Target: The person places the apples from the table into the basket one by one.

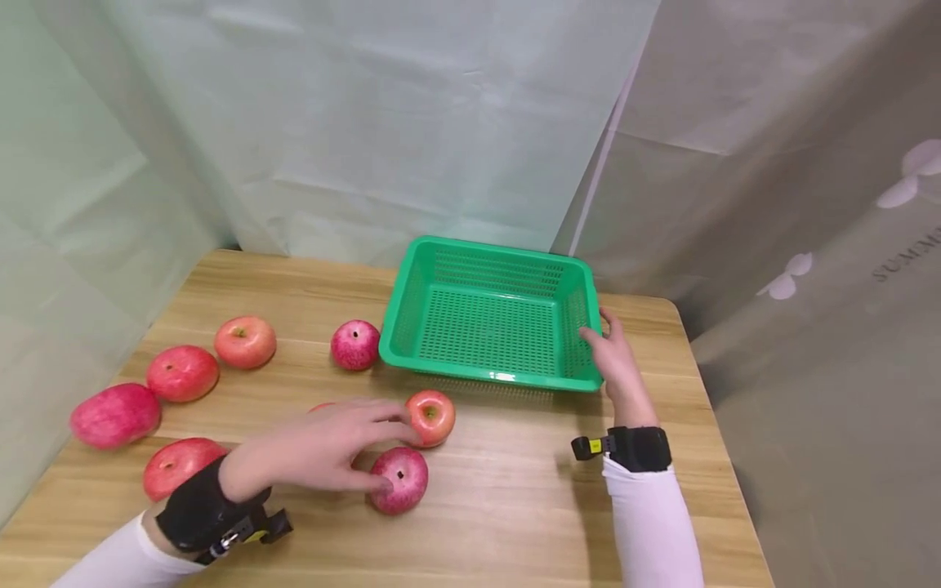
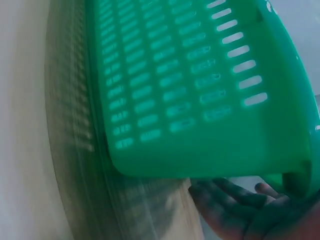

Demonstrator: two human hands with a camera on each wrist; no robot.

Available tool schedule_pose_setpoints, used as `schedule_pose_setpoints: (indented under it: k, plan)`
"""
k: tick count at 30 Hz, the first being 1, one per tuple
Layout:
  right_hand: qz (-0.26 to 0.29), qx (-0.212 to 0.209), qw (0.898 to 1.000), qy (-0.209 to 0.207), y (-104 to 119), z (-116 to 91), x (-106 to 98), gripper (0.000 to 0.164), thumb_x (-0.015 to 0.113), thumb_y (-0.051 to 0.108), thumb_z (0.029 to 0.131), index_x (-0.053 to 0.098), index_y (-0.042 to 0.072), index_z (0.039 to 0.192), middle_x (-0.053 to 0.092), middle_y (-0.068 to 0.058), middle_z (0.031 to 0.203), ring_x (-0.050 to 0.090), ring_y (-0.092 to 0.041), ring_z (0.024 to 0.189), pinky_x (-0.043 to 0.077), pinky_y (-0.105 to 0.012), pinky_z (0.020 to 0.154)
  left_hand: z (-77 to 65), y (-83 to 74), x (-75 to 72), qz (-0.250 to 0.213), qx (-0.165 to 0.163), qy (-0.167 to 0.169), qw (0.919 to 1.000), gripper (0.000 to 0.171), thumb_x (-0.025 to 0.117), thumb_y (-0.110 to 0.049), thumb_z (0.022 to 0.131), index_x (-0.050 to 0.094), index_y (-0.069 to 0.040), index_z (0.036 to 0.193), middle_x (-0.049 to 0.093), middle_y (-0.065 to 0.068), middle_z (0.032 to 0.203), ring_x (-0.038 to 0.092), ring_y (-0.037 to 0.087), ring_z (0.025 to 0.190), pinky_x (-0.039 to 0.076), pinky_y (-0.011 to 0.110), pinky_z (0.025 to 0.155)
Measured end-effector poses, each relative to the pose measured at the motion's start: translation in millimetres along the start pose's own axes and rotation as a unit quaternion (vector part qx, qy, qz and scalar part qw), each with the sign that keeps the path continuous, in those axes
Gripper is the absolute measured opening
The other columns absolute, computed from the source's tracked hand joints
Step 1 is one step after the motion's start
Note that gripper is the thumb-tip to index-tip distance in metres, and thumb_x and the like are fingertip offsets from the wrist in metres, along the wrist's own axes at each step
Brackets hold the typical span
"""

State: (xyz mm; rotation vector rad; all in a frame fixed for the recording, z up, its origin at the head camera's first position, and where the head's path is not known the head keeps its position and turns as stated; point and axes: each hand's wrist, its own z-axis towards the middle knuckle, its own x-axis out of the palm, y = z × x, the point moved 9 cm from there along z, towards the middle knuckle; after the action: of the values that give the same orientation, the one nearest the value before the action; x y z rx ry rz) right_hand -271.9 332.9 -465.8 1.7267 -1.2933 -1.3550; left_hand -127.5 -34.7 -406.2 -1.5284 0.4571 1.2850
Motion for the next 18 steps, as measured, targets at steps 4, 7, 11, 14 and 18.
schedule_pose_setpoints:
  k: [4, 7, 11, 14, 18]
  plan:
    - [0.013, -0.01, 1.0, -0.004, 1.3, 2.4, 4.6, 0.073, 0.042, 0.03, 0.115, 0.0, 0.019, 0.173, 0.02, -0.027, 0.171, 0.037, -0.045, 0.145, 0.042, -0.056, 0.109, 3.6, -4.7, 16.5, 0.008, 0.006, 0.032, 0.9995, 0.05, 0.088, -0.041, 0.088, 0.069, -0.027, 0.132, 0.06, -0.012, 0.126, 0.058, 0.007, 0.115, 0.051, 0.033, 0.098]
    - [0.014, -0.013, 1.0, -0.003, 0.1, 3.5, 7.9, 0.072, 0.039, 0.029, 0.116, -0.004, 0.018, 0.173, 0.013, -0.023, 0.174, 0.027, -0.043, 0.15, 0.032, -0.06, 0.116, 5.2, -7.7, 26.8, 0.023, 0.021, 0.045, 0.9985, 0.052, 0.091, -0.043, 0.084, 0.071, -0.028, 0.13, 0.06, -0.011, 0.124, 0.057, 0.006, 0.111, 0.049, 0.031, 0.094]
    - [0.032, -0.009, 0.999, -0.002, -2.2, 4.1, 9.2, 0.071, 0.038, 0.03, 0.116, -0.002, 0.018, 0.173, 0.02, -0.025, 0.171, 0.032, -0.042, 0.147, 0.036, -0.055, 0.112, 5.5, -9.6, 37.5, 0.038, 0.034, 0.065, 0.9966, 0.059, 0.094, -0.046, 0.08, 0.072, -0.028, 0.132, 0.059, -0.009, 0.126, 0.057, 0.006, 0.112, 0.048, 0.032, 0.095]
    - [0.051, -0.002, 0.999, 0.004, -3.9, 3.9, 10.0, 0.069, 0.038, 0.033, 0.116, 0.003, 0.017, 0.173, 0.028, -0.025, 0.165, 0.042, -0.038, 0.137, 0.045, -0.046, 0.101, 5.2, -9.1, 41.9, 0.036, 0.032, 0.078, 0.9958, 0.064, 0.096, -0.046, 0.078, 0.071, -0.03, 0.135, 0.059, -0.008, 0.129, 0.056, 0.007, 0.115, 0.049, 0.032, 0.096]
    - [0.062, 0.001, 0.998, 0.005, -4.7, 3.1, 9.7, 0.068, 0.038, 0.035, 0.116, 0.007, 0.019, 0.174, 0.032, -0.023, 0.164, 0.047, -0.032, 0.13, 0.049, -0.039, 0.094, 5.6, -9.0, 45.7, 0.032, 0.027, 0.091, 0.9949, 0.07, 0.098, -0.042, 0.076, 0.07, -0.031, 0.139, 0.059, -0.004, 0.138, 0.056, 0.01, 0.123, 0.05, 0.035, 0.1]
